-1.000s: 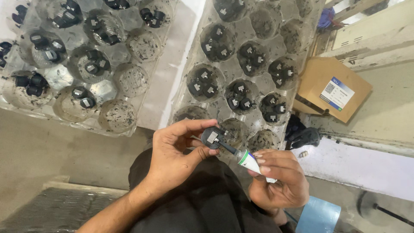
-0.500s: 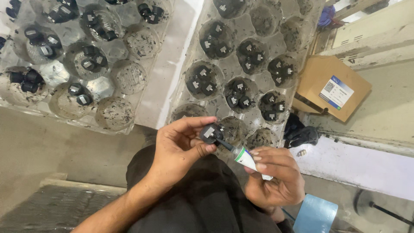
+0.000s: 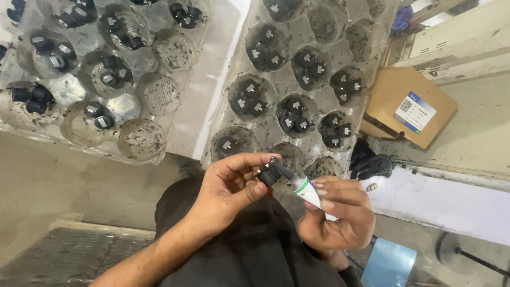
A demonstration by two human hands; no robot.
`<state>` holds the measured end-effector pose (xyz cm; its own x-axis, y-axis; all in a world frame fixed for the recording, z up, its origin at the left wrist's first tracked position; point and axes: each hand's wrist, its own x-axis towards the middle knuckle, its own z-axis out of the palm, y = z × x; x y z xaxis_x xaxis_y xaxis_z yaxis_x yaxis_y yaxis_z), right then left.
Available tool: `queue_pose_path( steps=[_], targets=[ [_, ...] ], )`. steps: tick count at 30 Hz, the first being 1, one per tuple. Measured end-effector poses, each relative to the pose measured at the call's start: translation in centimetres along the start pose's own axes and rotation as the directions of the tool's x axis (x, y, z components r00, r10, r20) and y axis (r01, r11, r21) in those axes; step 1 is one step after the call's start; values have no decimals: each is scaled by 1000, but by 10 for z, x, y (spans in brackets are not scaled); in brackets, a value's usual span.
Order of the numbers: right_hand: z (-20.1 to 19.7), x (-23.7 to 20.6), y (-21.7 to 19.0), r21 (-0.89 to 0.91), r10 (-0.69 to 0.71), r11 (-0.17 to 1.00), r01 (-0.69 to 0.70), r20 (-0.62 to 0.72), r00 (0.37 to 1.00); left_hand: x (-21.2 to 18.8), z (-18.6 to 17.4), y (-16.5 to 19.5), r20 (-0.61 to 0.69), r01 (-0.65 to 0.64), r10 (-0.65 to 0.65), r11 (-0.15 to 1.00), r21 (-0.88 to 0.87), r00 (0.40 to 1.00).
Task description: The person sits on a chair and applies adhesive from a small tube onto black plastic electrical components. They pick each component from a plastic tray, squeeze adhesive onto it, and place it back into the tray, repeating this with one component at a time.
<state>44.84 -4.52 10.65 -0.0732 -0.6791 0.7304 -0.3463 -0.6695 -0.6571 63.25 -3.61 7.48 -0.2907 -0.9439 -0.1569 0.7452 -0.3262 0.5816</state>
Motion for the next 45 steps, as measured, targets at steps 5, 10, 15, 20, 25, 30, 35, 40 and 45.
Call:
queue_pose_path(
  steps=[5,10,15,20,25,30,35,40,45],
  targets=[
    [1,3,-5,-51,48,998,-45,46,998,1,0,0,-4,4,-3,1000,17,1000],
    [3,1,-9,-67,94,993,-93,22,995,1,-2,2,-22,24,-24,999,43,999],
    [3,-1,-8,-55,126,991,-125,31,992,3,-4,-1,-25,30,-29,1000,9,999],
    [1,-1,-6,-29,140,990,-139,37,989,3,-7,-6,-5,43,-44,997,-65,999],
    [-3,-2,-9,-60,218,975,-215,64,974,5,-12,-10,15,18,-16,993,-120,1000],
    [-8,-2,0,88,295,954,-287,-100,950,27,-32,4,-128,-158,213,925,344,969],
    [-20,0,9,116,298,952,-284,-134,945,31,-51,37,-168,63,156,523,850,973],
    [-25,-1,7,71,328,944,-322,-89,941,31,-59,38,299,-279,70,-211,937,952],
    [-26,-4,4,51,335,941,-333,-30,942,46,-71,26,355,-375,-122,-254,892,927]
  ],
)
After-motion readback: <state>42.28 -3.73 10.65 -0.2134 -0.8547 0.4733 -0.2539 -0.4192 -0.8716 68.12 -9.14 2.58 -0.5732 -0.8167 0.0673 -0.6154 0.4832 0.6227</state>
